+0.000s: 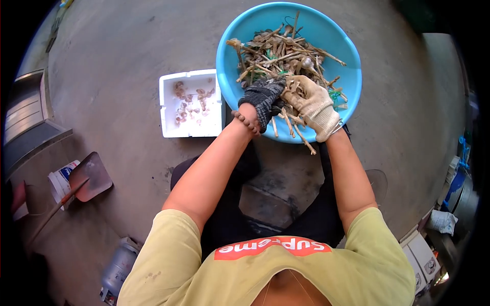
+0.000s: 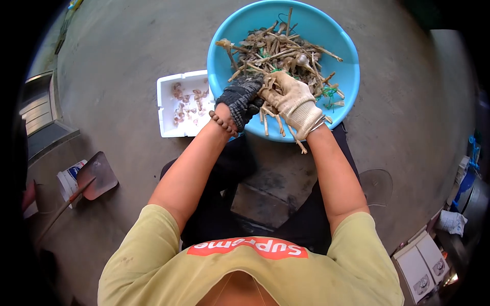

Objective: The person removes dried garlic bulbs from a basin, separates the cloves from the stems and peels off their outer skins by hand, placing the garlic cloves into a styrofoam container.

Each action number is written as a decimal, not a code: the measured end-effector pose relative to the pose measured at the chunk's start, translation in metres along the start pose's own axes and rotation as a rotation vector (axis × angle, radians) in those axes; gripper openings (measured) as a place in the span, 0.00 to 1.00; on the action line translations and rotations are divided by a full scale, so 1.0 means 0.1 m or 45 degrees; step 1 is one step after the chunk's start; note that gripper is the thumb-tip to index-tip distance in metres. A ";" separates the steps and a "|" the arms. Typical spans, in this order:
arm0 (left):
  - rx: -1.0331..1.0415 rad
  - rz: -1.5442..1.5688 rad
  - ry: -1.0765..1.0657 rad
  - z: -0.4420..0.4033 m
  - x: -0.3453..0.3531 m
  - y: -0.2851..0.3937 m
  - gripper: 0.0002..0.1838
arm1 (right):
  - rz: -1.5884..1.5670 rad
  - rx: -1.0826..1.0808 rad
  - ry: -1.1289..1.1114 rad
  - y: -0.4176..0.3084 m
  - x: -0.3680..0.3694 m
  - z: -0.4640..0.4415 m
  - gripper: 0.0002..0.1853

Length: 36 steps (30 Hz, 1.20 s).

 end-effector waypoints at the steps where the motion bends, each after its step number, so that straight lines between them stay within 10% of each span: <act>1: -0.095 -0.041 -0.172 -0.05 -0.05 0.05 0.24 | 0.121 -0.001 0.003 -0.04 0.01 0.01 0.17; 16: -0.026 -0.456 -0.446 -0.11 0.07 0.13 0.17 | 0.239 0.028 0.007 -0.06 0.09 0.05 0.20; 36: -0.185 -0.282 -0.151 -0.03 0.16 0.02 0.15 | -0.077 -0.002 0.130 -0.06 0.23 0.13 0.11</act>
Point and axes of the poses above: each hand's wrist, its own z-axis away from the middle knuckle, its own x-axis out of the palm, y = z × x, the point moved 3 cm from there along -z, towards the middle knuckle, and after that the axes turned 13 degrees about -z, right-handed, at the moved point
